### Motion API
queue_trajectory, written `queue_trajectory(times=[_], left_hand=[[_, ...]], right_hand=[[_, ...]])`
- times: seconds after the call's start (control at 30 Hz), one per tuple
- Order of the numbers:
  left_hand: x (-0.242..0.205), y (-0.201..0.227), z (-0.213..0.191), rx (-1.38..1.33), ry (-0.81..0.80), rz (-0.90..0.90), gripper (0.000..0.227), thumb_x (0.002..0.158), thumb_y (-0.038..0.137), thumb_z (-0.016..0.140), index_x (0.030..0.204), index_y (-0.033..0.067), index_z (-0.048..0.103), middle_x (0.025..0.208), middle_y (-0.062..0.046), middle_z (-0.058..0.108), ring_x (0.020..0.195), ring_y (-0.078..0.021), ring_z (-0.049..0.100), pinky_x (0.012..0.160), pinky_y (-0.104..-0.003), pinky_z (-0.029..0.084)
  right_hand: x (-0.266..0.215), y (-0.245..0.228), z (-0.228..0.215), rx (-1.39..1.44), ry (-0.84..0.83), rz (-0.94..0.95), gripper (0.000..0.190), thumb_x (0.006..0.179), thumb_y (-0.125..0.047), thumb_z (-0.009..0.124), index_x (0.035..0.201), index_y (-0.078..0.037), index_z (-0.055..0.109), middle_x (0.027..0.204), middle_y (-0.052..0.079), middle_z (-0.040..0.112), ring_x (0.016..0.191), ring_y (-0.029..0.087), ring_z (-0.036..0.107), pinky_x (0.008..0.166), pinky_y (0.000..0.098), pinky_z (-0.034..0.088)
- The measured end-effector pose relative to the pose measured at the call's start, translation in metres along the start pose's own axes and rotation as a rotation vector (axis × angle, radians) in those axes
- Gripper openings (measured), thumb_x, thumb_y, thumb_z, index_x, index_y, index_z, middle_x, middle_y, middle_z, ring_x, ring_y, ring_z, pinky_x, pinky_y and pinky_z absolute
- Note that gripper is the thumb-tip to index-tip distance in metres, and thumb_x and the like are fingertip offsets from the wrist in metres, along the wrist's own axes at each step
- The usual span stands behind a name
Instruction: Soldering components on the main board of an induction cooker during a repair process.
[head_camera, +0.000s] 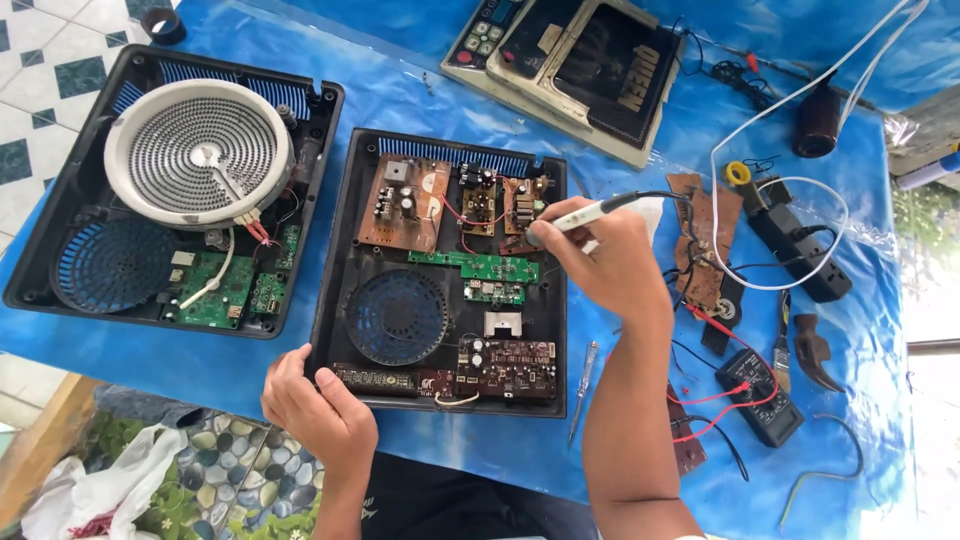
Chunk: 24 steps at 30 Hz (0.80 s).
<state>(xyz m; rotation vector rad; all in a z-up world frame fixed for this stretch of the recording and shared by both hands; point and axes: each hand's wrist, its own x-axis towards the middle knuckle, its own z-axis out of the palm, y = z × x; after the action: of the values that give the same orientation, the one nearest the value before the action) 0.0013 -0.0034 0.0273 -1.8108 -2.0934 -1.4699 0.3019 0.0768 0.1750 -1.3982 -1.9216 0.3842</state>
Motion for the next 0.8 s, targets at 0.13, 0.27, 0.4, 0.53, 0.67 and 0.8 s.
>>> queue_trajectory(times=[0.13, 0.27, 0.4, 0.53, 0.67, 0.8], left_hand=[[0.002, 0.001, -0.001, -0.006, -0.004, 0.004, 0.032, 0.115, 0.018, 0.037, 0.130, -0.0019, 0.057, 0.127, -0.018, 0.062, 0.126, -0.0425, 0.056, 0.109, -0.051, 0.033], [0.002, 0.003, -0.003, 0.003, -0.004, 0.009, 0.031, 0.114, 0.016, 0.038, 0.129, -0.0028, 0.057, 0.126, -0.019, 0.063, 0.126, -0.0422, 0.056, 0.108, -0.051, 0.034], [0.001, 0.002, -0.002, 0.000, -0.001, 0.005, 0.031, 0.114, 0.017, 0.037, 0.129, -0.0022, 0.057, 0.126, -0.018, 0.063, 0.126, -0.0420, 0.056, 0.109, -0.051, 0.033], [0.002, 0.003, -0.003, 0.007, -0.009, 0.004, 0.031, 0.114, 0.017, 0.037, 0.129, -0.0022, 0.057, 0.127, -0.018, 0.063, 0.126, -0.0418, 0.056, 0.109, -0.051, 0.034], [0.002, 0.002, -0.003, 0.007, -0.012, 0.006, 0.032, 0.114, 0.018, 0.037, 0.129, -0.0022, 0.057, 0.126, -0.018, 0.063, 0.126, -0.0420, 0.056, 0.110, -0.052, 0.034], [0.001, 0.001, -0.002, 0.018, -0.004, 0.018, 0.033, 0.113, 0.017, 0.038, 0.130, -0.0033, 0.057, 0.127, -0.020, 0.062, 0.125, -0.0412, 0.056, 0.111, -0.052, 0.034]], right_hand=[[-0.007, 0.001, -0.011, -0.049, 0.009, 0.024, 0.020, 0.101, -0.015, 0.070, 0.088, -0.002, 0.075, 0.091, 0.003, 0.076, 0.050, 0.010, 0.052, 0.049, 0.0267, 0.041], [-0.015, 0.005, -0.016, -0.054, -0.024, 0.087, 0.020, 0.098, -0.014, 0.072, 0.083, -0.001, 0.075, 0.093, 0.004, 0.077, 0.051, 0.010, 0.053, 0.049, 0.0250, 0.043], [-0.015, 0.007, -0.018, -0.096, -0.035, 0.126, 0.018, 0.098, -0.016, 0.072, 0.088, -0.003, 0.076, 0.092, 0.001, 0.077, 0.054, 0.010, 0.055, 0.051, 0.0264, 0.046], [-0.015, 0.009, -0.018, -0.106, -0.026, 0.129, 0.019, 0.099, -0.015, 0.072, 0.086, -0.002, 0.076, 0.094, 0.002, 0.077, 0.054, 0.010, 0.054, 0.051, 0.0271, 0.047], [-0.013, 0.009, -0.018, -0.096, 0.024, 0.119, 0.017, 0.099, -0.013, 0.072, 0.089, 0.000, 0.076, 0.094, 0.006, 0.076, 0.057, 0.013, 0.061, 0.056, 0.0258, 0.053], [-0.013, 0.010, -0.019, -0.137, 0.093, 0.154, 0.025, 0.100, -0.013, 0.072, 0.079, 0.000, 0.073, 0.093, 0.004, 0.077, 0.053, 0.010, 0.055, 0.051, 0.0260, 0.046]])
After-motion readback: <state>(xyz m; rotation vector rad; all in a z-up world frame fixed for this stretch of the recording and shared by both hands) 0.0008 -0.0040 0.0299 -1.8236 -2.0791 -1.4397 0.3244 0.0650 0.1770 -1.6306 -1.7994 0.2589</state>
